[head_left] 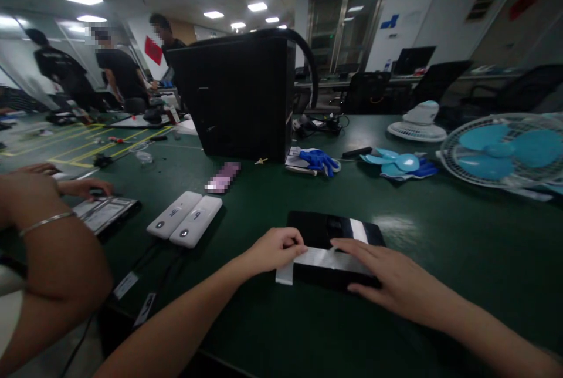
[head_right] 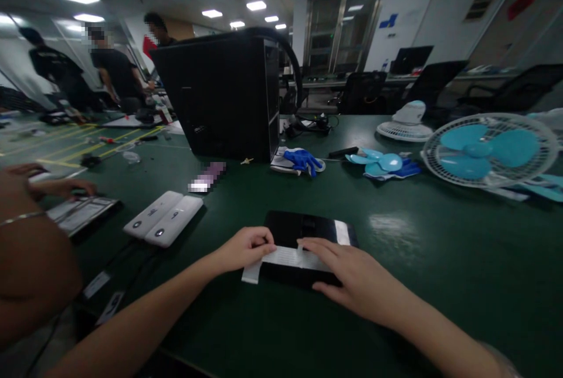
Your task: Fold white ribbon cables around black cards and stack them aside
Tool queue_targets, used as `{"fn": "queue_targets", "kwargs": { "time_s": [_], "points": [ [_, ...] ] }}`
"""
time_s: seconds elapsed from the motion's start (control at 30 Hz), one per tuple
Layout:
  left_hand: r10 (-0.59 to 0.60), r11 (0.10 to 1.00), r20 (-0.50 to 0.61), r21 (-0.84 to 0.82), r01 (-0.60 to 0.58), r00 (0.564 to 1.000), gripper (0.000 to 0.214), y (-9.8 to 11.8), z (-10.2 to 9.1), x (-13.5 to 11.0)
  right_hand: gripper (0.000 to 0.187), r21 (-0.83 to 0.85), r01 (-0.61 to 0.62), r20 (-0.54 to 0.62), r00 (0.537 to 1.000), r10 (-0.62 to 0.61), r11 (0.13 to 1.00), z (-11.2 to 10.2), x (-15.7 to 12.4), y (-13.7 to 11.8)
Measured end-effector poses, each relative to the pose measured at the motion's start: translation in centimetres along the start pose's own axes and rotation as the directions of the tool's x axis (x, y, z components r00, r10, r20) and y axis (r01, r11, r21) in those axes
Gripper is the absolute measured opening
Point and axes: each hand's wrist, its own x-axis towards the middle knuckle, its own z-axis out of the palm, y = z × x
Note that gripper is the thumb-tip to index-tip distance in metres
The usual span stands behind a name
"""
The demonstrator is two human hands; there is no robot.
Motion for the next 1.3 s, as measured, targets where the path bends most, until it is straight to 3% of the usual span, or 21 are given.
{"fn": "queue_targets", "kwargs": {
  "time_s": [0.13, 0.23, 0.37, 0.47, 0.6, 0.7, 0.83, 1.03, 1.3],
  "points": [
    [-0.02, 0.993, -0.008, -0.119, 0.019, 1.0, 0.025, -0.3, 0.3, 0.2, 0.056, -0.104, -0.013, -0.195, 0.981, -0.008, 0.994, 0.6, 0.1, -0.1],
    [-0.029, 0.988, -0.005, -0.151, 0.028, 1.0, 0.026, -0.5, 0.4, 0.3, 0.04, -0.202, 0.07, -0.181, 0.978, -0.107, 0.977, 0.5, 0.0, -0.2],
    [-0.022, 0.963, 0.059, -0.268, 0.037, 0.998, 0.026, -0.6, 0.5, 0.4, 0.062, -0.363, 0.134, -0.084, 0.981, -0.175, 0.922, 0.9, -0.1, -0.5],
    [-0.022, 0.956, 0.073, -0.29, 0.042, 0.997, 0.028, -0.3, 0.5, 0.3, 0.075, -0.393, 0.161, -0.058, 0.978, -0.199, 0.905, 1.1, -0.2, -0.4],
    [-0.077, 0.979, 0.061, -0.182, 0.087, 0.995, 0.032, 0.2, 0.2, 0.1, 0.066, -0.402, 0.18, -0.066, 0.972, -0.224, 0.898, 1.0, -0.2, -0.3],
    [-0.049, 0.997, 0.004, -0.064, 0.049, 0.999, 0.03, 0.4, 0.0, 0.0, 0.058, -0.413, 0.18, -0.08, 0.969, -0.233, 0.892, 0.8, 0.0, -0.4],
    [-0.06, 0.996, 0.021, 0.073, 0.058, 0.998, 0.028, 0.8, -0.3, -0.3, 0.053, -0.427, 0.185, -0.112, 0.96, -0.255, 0.885, 0.8, 0.2, -0.3],
    [-0.008, 0.926, 0.014, 0.377, 0.002, 1.0, 0.024, 1.8, -0.3, -0.8, 0.056, -0.46, 0.204, -0.116, 0.951, -0.286, 0.864, 1.1, 0.3, 0.3],
    [0.001, 0.852, -0.005, 0.523, 0.001, 1.0, 0.023, 1.5, 0.5, -0.4, 0.049, -0.335, 0.164, -0.013, 0.984, -0.178, 0.928, 1.0, 0.2, -0.2]
  ]
}}
